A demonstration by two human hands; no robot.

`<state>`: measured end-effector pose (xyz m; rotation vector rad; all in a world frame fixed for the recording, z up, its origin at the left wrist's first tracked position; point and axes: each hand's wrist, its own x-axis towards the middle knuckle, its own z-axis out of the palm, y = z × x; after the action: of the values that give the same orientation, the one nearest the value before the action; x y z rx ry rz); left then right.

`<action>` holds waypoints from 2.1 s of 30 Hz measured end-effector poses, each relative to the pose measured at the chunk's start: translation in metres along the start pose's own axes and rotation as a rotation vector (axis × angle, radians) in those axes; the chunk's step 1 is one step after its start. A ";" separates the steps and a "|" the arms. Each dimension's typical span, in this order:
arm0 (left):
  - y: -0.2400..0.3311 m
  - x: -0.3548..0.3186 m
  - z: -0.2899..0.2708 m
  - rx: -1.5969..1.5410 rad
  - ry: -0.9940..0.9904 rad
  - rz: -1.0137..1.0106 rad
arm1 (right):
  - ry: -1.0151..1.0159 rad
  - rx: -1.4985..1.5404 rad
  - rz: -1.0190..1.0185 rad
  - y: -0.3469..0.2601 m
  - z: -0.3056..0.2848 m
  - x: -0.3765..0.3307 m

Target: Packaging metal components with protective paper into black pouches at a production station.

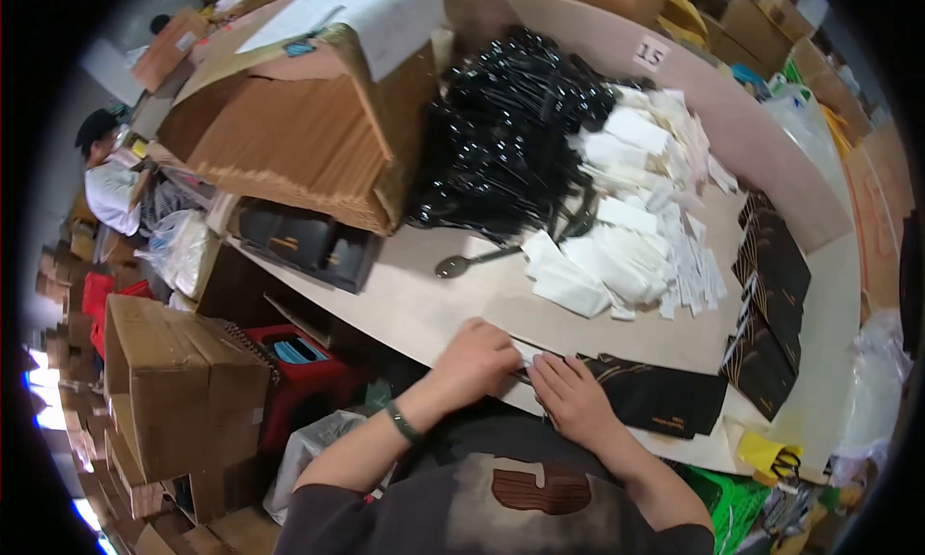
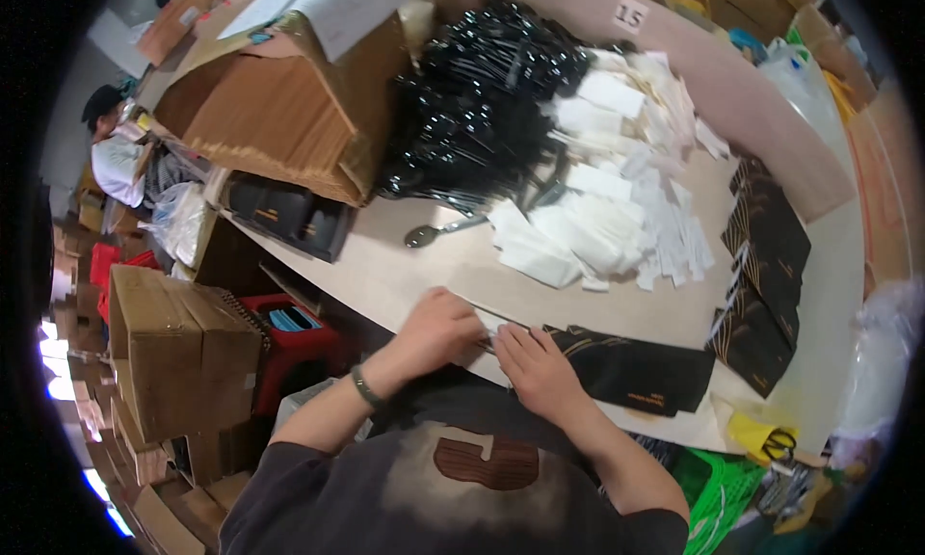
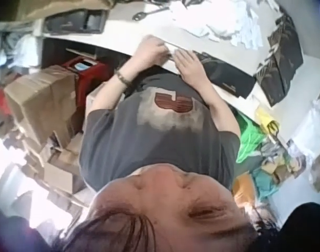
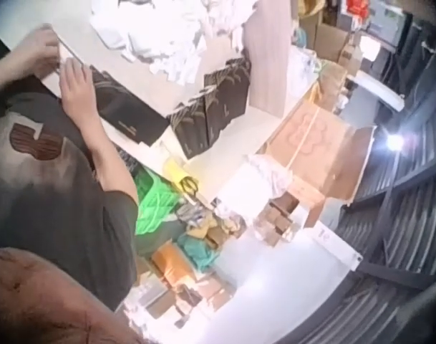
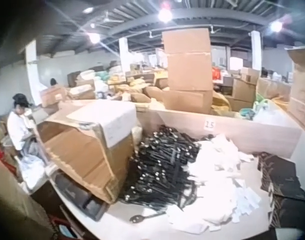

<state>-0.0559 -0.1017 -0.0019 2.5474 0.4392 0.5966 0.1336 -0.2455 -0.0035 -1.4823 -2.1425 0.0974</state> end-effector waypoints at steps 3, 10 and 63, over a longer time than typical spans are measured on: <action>-0.020 0.033 -0.037 0.198 -0.031 -0.102 | -0.102 -0.085 -0.023 0.003 0.003 -0.002; -0.142 0.039 -0.190 0.630 0.174 -0.801 | -0.042 -0.051 -0.048 -0.004 0.018 -0.020; 0.030 0.017 0.006 0.170 -0.265 -0.251 | 0.117 0.028 0.160 0.078 -0.074 -0.034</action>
<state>-0.0323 -0.1218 0.0142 2.6239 0.7250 0.1324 0.2424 -0.2623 0.0196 -1.6018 -1.9215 0.0945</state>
